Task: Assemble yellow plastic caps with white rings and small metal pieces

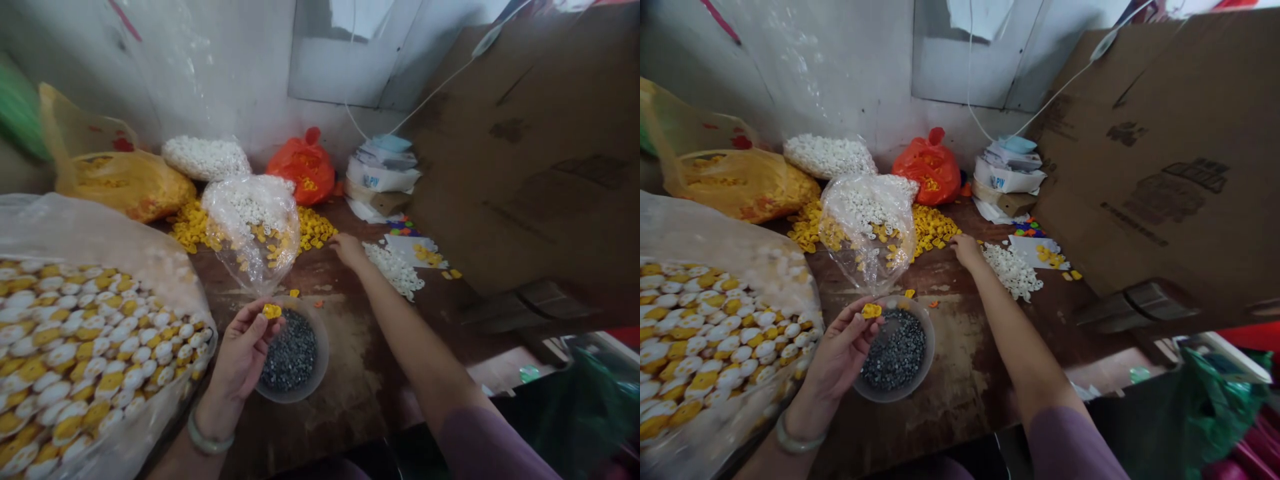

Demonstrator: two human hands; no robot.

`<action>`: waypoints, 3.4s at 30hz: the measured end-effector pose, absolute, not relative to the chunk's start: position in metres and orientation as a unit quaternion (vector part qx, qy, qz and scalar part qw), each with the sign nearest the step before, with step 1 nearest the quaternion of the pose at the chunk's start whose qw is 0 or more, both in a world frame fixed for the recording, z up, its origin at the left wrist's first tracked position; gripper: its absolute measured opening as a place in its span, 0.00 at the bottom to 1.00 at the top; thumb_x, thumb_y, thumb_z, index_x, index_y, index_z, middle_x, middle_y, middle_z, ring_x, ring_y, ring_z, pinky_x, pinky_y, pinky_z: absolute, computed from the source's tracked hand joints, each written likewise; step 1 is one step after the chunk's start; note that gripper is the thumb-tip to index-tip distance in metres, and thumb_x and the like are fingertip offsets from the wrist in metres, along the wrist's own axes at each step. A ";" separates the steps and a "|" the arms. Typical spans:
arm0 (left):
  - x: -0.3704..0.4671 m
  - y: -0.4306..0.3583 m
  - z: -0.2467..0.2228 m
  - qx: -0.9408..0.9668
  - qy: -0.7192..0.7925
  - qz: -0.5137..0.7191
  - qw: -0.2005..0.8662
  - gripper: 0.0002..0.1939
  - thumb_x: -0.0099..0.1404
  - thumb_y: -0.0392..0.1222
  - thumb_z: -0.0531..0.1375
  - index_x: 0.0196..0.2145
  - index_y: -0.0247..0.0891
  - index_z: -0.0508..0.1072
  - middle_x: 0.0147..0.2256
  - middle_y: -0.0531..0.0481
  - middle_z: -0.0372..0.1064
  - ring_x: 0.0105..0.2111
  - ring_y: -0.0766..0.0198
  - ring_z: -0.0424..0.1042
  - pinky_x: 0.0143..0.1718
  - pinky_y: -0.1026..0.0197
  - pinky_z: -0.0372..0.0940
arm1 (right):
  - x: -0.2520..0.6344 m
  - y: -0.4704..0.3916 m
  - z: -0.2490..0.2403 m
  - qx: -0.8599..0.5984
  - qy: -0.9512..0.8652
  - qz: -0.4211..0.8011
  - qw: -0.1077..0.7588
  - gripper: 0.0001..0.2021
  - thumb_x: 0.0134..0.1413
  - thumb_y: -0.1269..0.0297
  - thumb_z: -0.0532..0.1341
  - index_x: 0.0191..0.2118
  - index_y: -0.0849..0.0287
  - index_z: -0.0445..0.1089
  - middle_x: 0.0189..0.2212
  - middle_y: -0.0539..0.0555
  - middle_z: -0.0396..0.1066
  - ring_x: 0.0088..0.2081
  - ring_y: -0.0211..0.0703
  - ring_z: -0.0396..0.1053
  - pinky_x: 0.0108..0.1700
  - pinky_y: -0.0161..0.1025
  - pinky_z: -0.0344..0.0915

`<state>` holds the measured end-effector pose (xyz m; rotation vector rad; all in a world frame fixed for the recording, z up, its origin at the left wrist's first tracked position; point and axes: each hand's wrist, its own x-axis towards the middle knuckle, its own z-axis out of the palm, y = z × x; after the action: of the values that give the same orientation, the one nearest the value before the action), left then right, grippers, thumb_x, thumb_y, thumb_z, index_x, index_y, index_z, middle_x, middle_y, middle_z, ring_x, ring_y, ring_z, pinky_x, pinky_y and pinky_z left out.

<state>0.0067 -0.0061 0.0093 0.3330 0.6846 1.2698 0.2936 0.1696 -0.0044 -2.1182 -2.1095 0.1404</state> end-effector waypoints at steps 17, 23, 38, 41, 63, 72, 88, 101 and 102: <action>0.006 -0.006 0.016 0.144 0.304 0.571 0.749 0.18 0.41 0.42 0.76 0.32 0.37 0.81 0.31 0.47 0.80 0.27 0.67 0.77 0.28 0.72 0.70 | 0.264 0.128 -0.014 -0.617 -0.684 0.277 0.273 0.05 0.49 0.69 0.65 0.33 0.61 0.68 0.28 0.50 0.67 0.31 0.40 0.65 0.38 0.37 0.63; 0.005 -0.007 0.017 0.166 0.285 0.569 0.753 0.17 0.42 0.41 0.76 0.32 0.36 0.81 0.33 0.47 0.80 0.27 0.68 0.77 0.28 0.73 0.70 | 0.209 0.072 0.001 -0.472 -0.563 0.548 0.400 0.18 0.53 0.54 0.63 0.48 0.54 0.68 0.34 0.49 0.68 0.30 0.35 0.67 0.32 0.31 0.64; 0.005 -0.007 0.019 0.164 0.275 0.589 0.742 0.16 0.41 0.40 0.76 0.30 0.37 0.81 0.30 0.51 0.79 0.27 0.69 0.76 0.30 0.71 0.70 | 0.149 0.012 0.033 -0.336 -0.362 0.710 0.502 0.16 0.39 0.58 0.77 0.35 0.55 0.76 0.27 0.47 0.72 0.27 0.32 0.67 0.31 0.29 0.66; 0.006 -0.008 0.018 0.167 0.286 0.595 0.732 0.16 0.39 0.41 0.76 0.29 0.38 0.81 0.28 0.52 0.79 0.25 0.70 0.74 0.30 0.71 0.70 | 0.136 0.004 0.032 -0.337 -0.384 0.670 0.538 0.15 0.38 0.57 0.76 0.33 0.53 0.76 0.30 0.48 0.71 0.29 0.36 0.67 0.33 0.33 0.67; 0.009 -0.010 0.016 0.204 0.394 0.618 0.649 0.16 0.41 0.39 0.74 0.31 0.38 0.82 0.32 0.48 0.80 0.31 0.66 0.75 0.36 0.65 0.69 | 0.139 0.002 0.025 -0.399 -0.618 0.443 0.512 0.04 0.53 0.62 0.67 0.36 0.51 0.75 0.44 0.52 0.70 0.47 0.46 0.67 0.52 0.46 0.62; 0.009 -0.016 0.001 0.309 0.417 0.666 0.536 0.08 0.52 0.38 0.70 0.33 0.41 0.81 0.34 0.50 0.80 0.36 0.63 0.76 0.42 0.63 0.70 | 0.117 -0.004 0.016 -0.374 -0.521 0.515 0.569 0.08 0.54 0.67 0.64 0.41 0.53 0.68 0.39 0.52 0.71 0.42 0.43 0.69 0.46 0.40 0.65; 0.014 -0.014 0.012 0.278 0.376 0.624 0.626 0.14 0.48 0.40 0.72 0.35 0.39 0.81 0.37 0.47 0.79 0.36 0.64 0.75 0.41 0.64 0.68 | 0.248 0.039 0.010 -0.660 -0.673 0.129 0.307 0.10 0.61 0.66 0.56 0.46 0.54 0.71 0.46 0.56 0.71 0.48 0.48 0.68 0.52 0.44 0.64; 0.012 -0.012 0.016 0.270 0.338 0.608 0.666 0.14 0.45 0.40 0.73 0.33 0.38 0.81 0.33 0.47 0.79 0.32 0.65 0.75 0.36 0.65 0.69 | 0.320 0.070 -0.026 -0.726 -0.657 0.095 0.177 0.11 0.51 0.80 0.57 0.36 0.63 0.75 0.38 0.62 0.70 0.41 0.50 0.69 0.48 0.43 0.64; 0.012 -0.012 0.015 0.279 0.340 0.609 0.660 0.14 0.45 0.39 0.73 0.33 0.38 0.81 0.33 0.48 0.79 0.32 0.65 0.75 0.36 0.66 0.69 | 0.316 0.069 -0.027 -0.722 -0.659 0.104 0.184 0.11 0.50 0.80 0.58 0.36 0.63 0.75 0.38 0.62 0.70 0.42 0.51 0.69 0.49 0.44 0.64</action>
<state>0.0115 -0.0124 0.0154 0.6310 0.7694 1.3775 0.3162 0.0692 -0.0266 -2.0359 -1.8581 0.2920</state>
